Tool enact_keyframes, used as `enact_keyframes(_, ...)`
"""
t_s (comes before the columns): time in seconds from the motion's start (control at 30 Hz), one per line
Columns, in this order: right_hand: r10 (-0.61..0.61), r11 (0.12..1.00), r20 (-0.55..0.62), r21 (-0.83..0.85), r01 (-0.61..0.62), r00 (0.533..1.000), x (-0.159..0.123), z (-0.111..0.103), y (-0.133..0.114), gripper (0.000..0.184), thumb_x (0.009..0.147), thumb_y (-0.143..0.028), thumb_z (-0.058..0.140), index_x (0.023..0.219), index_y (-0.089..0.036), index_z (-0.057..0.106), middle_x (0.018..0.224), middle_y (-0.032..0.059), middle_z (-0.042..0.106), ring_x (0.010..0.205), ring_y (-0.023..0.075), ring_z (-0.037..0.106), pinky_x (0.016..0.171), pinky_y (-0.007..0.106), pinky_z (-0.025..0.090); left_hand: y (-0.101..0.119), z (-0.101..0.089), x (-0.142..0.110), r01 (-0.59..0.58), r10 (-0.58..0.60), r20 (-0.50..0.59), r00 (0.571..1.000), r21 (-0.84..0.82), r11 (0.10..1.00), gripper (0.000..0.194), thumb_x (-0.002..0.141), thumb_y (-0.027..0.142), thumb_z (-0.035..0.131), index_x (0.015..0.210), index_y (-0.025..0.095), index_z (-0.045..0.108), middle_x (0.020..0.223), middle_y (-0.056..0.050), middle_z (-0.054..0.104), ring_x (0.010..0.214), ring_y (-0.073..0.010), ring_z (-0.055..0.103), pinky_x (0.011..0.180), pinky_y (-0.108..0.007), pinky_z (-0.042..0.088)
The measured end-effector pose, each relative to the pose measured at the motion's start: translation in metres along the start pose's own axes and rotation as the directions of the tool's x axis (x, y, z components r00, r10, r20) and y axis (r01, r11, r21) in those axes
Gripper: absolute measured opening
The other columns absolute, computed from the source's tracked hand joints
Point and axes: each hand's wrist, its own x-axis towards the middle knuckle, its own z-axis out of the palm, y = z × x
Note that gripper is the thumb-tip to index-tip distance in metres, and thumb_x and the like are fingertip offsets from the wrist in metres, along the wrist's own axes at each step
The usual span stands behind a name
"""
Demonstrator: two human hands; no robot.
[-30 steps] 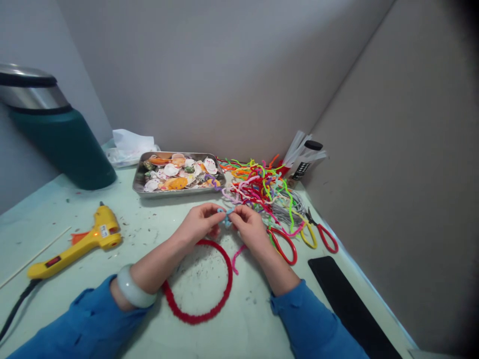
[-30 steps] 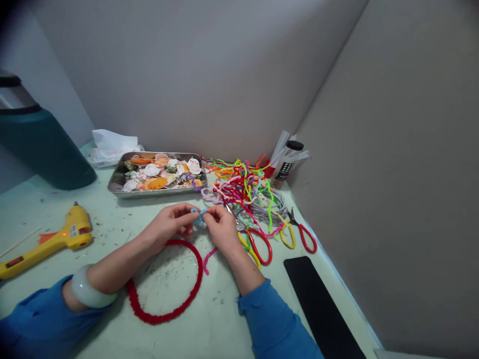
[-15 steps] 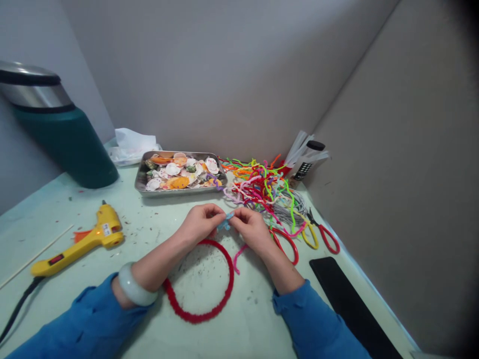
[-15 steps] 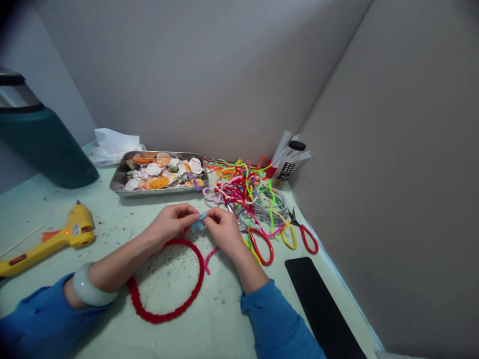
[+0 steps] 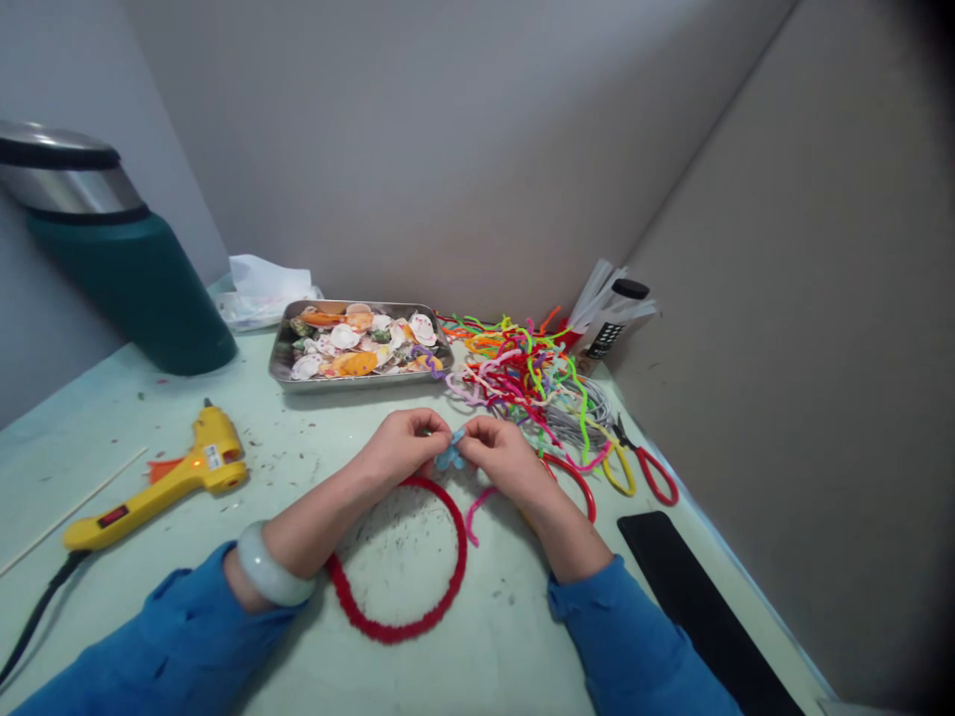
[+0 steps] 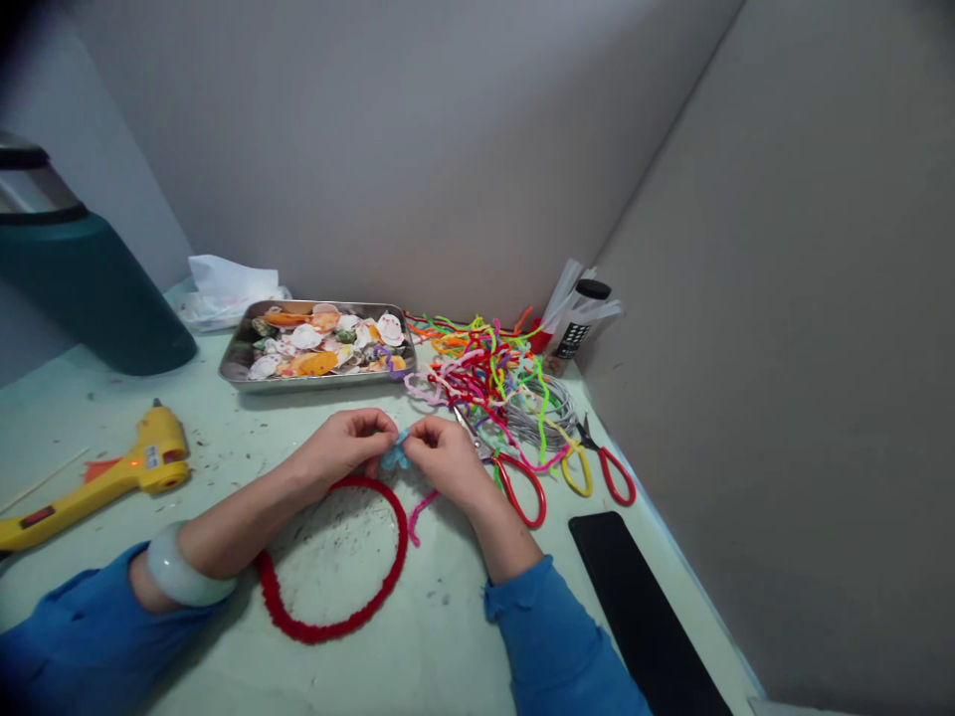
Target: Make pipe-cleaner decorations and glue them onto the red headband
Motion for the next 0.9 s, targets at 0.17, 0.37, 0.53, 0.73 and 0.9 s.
enact_keyframes(0.17, 0.052, 0.989, -0.007, 0.138, -0.05, 0.999, -0.0004, 0.0043, -0.0009, 0.012, 0.071, -0.023, 0.054, 0.061, -0.017, 0.055, 0.051, -0.0053, 0.049, 0.047, 0.0079, 0.04, 0.047, 0.021, 0.029, 0.0001, 0.0006, 0.0011, 0.02, -0.018, 0.01, 1.0, -0.126, 0.992, 0.002, 0.065, 0.019, 0.055, 0.066, 0.017, 0.055, 0.041, 0.006, 0.049, 0.038, -0.0079, 0.044, 0.043, -0.019, 0.034)
enact_keyframes(0.37, 0.071, 0.97, -0.019, 0.235, -0.065, 0.997, 0.0023, 0.0051, 0.006, 0.009, 0.07, -0.022, 0.056, 0.064, -0.016, 0.057, 0.051, -0.005, 0.051, 0.047, 0.0078, 0.042, 0.047, 0.021, 0.031, -0.0003, 0.0005, 0.0013, 0.047, -0.04, 0.033, 0.999, -0.217, 0.975, 0.003, 0.067, 0.018, 0.056, 0.066, 0.016, 0.055, 0.042, 0.005, 0.049, 0.039, -0.0073, 0.044, 0.043, -0.018, 0.036)
enact_keyframes(0.53, 0.086, 0.964, -0.072, 0.257, -0.065, 0.994, 0.004, 0.0054, 0.0063, 0.009, 0.071, -0.024, 0.057, 0.066, -0.016, 0.058, 0.05, -0.0052, 0.051, 0.047, 0.0078, 0.043, 0.048, 0.02, 0.032, 0.0011, 0.0, 0.0007, 0.091, -0.076, 0.064, 0.995, -0.302, 0.949, 0.02, 0.07, 0.033, 0.065, 0.075, 0.016, 0.055, 0.053, 0.005, 0.053, 0.04, -0.0064, 0.046, 0.043, -0.019, 0.04)
enact_keyframes(0.73, 0.107, 0.954, -0.133, 0.292, -0.064, 0.985, 0.0041, 0.0051, 0.0051, 0.008, 0.071, -0.024, 0.058, 0.068, -0.016, 0.057, 0.049, -0.0056, 0.051, 0.046, 0.0075, 0.043, 0.049, 0.02, 0.032, -0.0036, -0.0014, 0.0015, 0.145, -0.11, 0.143, 0.984, -0.259, 0.955, 0.024, 0.069, 0.034, 0.069, 0.079, 0.014, 0.06, 0.046, 0.003, 0.053, 0.037, -0.0072, 0.047, 0.04, -0.017, 0.034)
enact_keyframes(0.9, 0.073, 0.96, -0.095, 0.278, -0.044, 0.993, 0.003, 0.0069, 0.0029, 0.009, 0.071, -0.025, 0.058, 0.07, -0.017, 0.056, 0.057, -0.0032, 0.058, 0.049, 0.0084, 0.045, 0.05, 0.021, 0.034, -0.0053, -0.001, 0.0017, 0.118, -0.101, 0.083, 0.991, -0.227, 0.967, 0.022, 0.071, 0.033, 0.067, 0.071, 0.012, 0.06, 0.042, 0.002, 0.052, 0.036, -0.0058, 0.043, 0.039, -0.016, 0.029)
